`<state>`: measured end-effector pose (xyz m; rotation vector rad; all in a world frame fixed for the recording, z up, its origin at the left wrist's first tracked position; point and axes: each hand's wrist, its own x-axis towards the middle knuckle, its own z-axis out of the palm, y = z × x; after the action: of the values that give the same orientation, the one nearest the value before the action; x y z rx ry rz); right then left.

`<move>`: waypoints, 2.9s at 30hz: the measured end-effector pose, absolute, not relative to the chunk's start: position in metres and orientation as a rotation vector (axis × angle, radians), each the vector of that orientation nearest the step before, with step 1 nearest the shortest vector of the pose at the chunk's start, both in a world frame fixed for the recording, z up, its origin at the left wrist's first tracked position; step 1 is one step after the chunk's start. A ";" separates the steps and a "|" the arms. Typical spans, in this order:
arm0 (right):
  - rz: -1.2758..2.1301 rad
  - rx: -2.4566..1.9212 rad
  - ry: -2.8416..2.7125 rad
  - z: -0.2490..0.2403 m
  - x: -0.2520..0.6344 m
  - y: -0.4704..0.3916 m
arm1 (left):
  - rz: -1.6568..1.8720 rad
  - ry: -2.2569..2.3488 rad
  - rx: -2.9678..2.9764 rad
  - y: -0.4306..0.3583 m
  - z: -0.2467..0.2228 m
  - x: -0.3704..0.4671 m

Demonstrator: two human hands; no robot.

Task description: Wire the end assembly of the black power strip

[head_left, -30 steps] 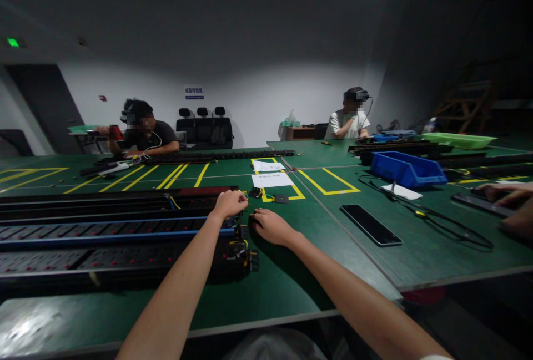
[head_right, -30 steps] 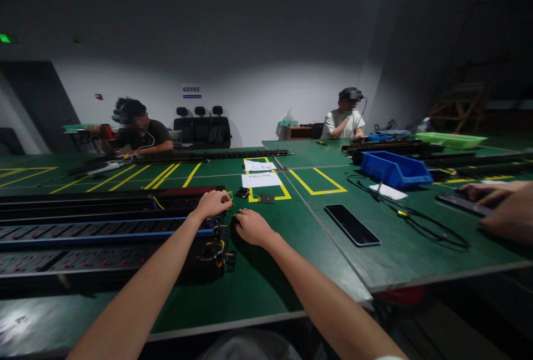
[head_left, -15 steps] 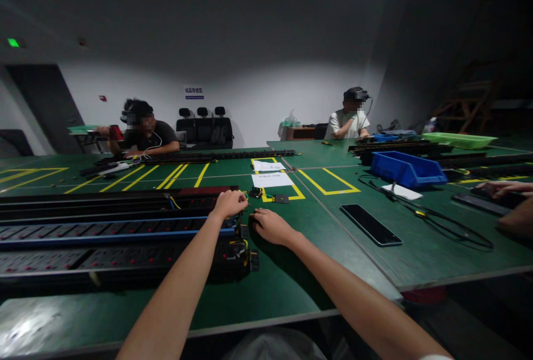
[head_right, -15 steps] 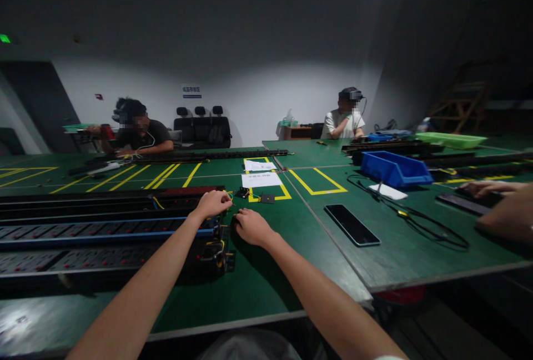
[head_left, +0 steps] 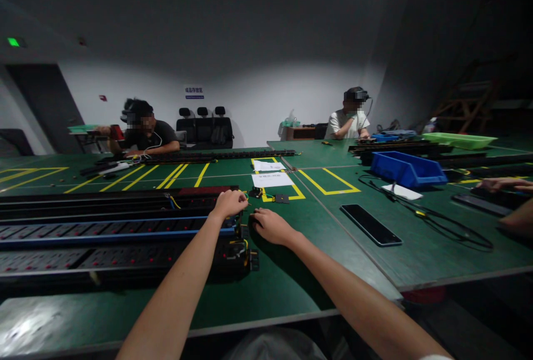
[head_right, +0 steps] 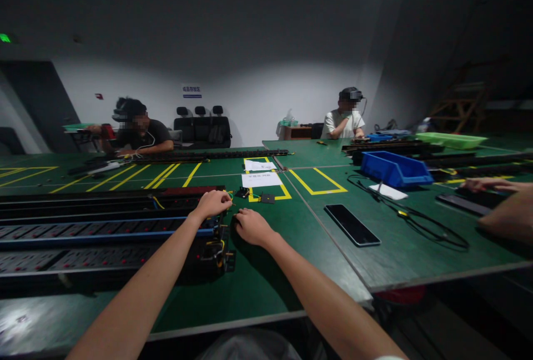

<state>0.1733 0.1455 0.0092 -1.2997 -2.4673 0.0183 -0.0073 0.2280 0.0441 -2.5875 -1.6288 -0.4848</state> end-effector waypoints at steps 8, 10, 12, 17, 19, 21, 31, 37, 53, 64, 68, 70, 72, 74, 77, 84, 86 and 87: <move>0.016 -1.300 -2.463 0.011 0.173 0.144 | -0.475 -1.649 -2.588 0.226 0.046 -0.006; 0.014 -1.297 -2.462 0.011 0.173 0.144 | -0.478 -1.648 -2.588 0.226 0.046 -0.006; 0.017 -1.300 -2.463 0.012 0.172 0.143 | -0.481 -1.643 -2.590 0.227 0.045 -0.006; 0.030 -1.310 -2.467 0.012 0.172 0.144 | -0.477 -1.645 -2.589 0.227 0.045 -0.007; 0.036 -1.306 -2.467 0.012 0.172 0.144 | -0.474 -1.647 -2.588 0.227 0.045 -0.007; 0.041 -1.305 -2.467 0.011 0.173 0.145 | -0.474 -1.650 -2.586 0.227 0.046 -0.007; 0.065 -1.332 -2.466 0.014 0.172 0.143 | -0.476 -1.661 -2.590 0.226 0.047 -0.006; 0.040 -1.318 -2.468 0.011 0.172 0.144 | -0.465 -1.657 -2.588 0.226 0.045 -0.006; 0.041 -1.314 -2.464 0.012 0.173 0.144 | -0.475 -1.655 -2.602 0.225 0.047 -0.007; 0.014 -1.307 -2.461 0.010 0.173 0.145 | -0.476 -1.643 -2.601 0.226 0.046 -0.007; 0.026 -1.328 -2.464 0.010 0.172 0.145 | -0.457 -1.672 -2.593 0.227 0.046 -0.006; 0.034 -1.328 -2.465 0.010 0.172 0.145 | -0.459 -1.675 -2.594 0.227 0.045 -0.006; 0.033 -1.323 -2.465 0.010 0.172 0.145 | -0.468 -1.670 -2.591 0.227 0.045 -0.007; 0.021 -1.318 -2.464 0.010 0.173 0.145 | -0.476 -1.661 -2.590 0.228 0.044 -0.007; 0.010 -1.314 -2.464 0.011 0.173 0.145 | -0.480 -1.648 -2.592 0.229 0.043 -0.007; 0.033 -1.317 -2.464 0.010 0.173 0.145 | -0.481 -1.641 -2.600 0.229 0.043 -0.007; 0.038 -1.316 -2.466 0.011 0.173 0.145 | -0.485 -1.634 -2.606 0.229 0.043 -0.008; 0.040 -1.317 -2.466 0.012 0.173 0.144 | -0.488 -1.629 -2.608 0.229 0.043 -0.008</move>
<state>0.1733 0.1442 0.0116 -1.3171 -2.4660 0.0400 -0.0076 0.2287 0.0428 -2.6077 -1.6290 -0.4875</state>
